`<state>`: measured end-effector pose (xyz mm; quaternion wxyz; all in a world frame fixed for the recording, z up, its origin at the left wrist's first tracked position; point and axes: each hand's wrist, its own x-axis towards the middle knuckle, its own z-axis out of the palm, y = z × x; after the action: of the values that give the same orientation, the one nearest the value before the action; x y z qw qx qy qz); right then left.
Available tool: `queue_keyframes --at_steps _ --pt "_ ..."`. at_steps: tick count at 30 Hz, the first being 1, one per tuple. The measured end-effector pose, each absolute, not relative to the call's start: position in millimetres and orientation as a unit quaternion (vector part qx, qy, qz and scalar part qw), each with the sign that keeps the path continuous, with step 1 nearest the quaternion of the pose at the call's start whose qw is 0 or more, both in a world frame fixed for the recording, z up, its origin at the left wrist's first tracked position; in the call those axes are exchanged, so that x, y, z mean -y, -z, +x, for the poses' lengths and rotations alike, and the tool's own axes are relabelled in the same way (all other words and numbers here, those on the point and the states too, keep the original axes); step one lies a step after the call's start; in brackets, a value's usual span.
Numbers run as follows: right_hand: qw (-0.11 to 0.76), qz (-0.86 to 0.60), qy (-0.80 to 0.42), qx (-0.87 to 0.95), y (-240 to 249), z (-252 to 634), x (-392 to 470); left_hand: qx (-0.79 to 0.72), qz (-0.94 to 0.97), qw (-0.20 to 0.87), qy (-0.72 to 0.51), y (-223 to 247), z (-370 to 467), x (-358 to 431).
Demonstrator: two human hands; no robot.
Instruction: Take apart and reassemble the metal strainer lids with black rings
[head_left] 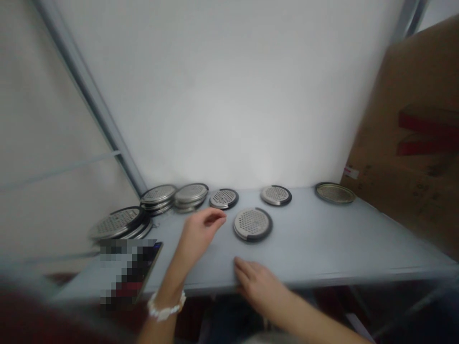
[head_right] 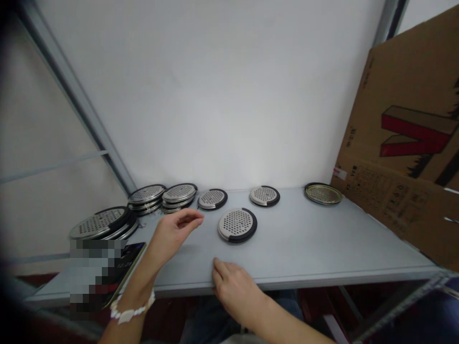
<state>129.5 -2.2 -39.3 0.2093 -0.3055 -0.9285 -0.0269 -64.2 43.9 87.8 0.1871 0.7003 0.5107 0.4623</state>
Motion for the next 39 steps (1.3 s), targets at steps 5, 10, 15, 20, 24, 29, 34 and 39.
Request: queue_keyframes --at_steps 5,10,15,20,24,29,34,39 --pt "0.2 -0.283 0.079 0.935 45.8 130.7 8.7 -0.514 0.709 0.154 -0.457 -89.8 -65.6 -38.6" --pt "0.197 -0.27 0.056 0.941 43.2 137.5 13.4 -0.501 0.716 0.162 -0.458 -95.5 -57.0 -28.4" --pt "0.253 -0.259 0.024 0.932 55.7 145.0 10.1 -0.495 0.733 0.19 -0.426 -87.1 -39.6 -18.9" --pt "0.433 -0.341 -0.191 0.812 53.9 152.4 10.8 -0.494 0.77 0.217 -0.342 -50.3 -20.9 1.2" --pt "0.488 -0.418 -0.376 0.668 41.3 152.7 15.1 -0.493 0.771 0.235 -0.327 -23.5 -11.8 27.0" --pt "0.501 -0.386 -0.501 0.59 29.0 151.5 20.6 -0.51 0.759 0.225 -0.336 -12.4 -4.7 49.5" --pt "0.497 -0.338 -0.55 0.581 21.0 152.7 26.0 -0.514 0.738 0.242 -0.364 -8.6 1.0 54.1" --pt "0.469 -0.325 -0.551 0.609 24.5 154.3 24.2 -0.517 0.641 0.382 -0.419 3.1 -2.9 48.6"
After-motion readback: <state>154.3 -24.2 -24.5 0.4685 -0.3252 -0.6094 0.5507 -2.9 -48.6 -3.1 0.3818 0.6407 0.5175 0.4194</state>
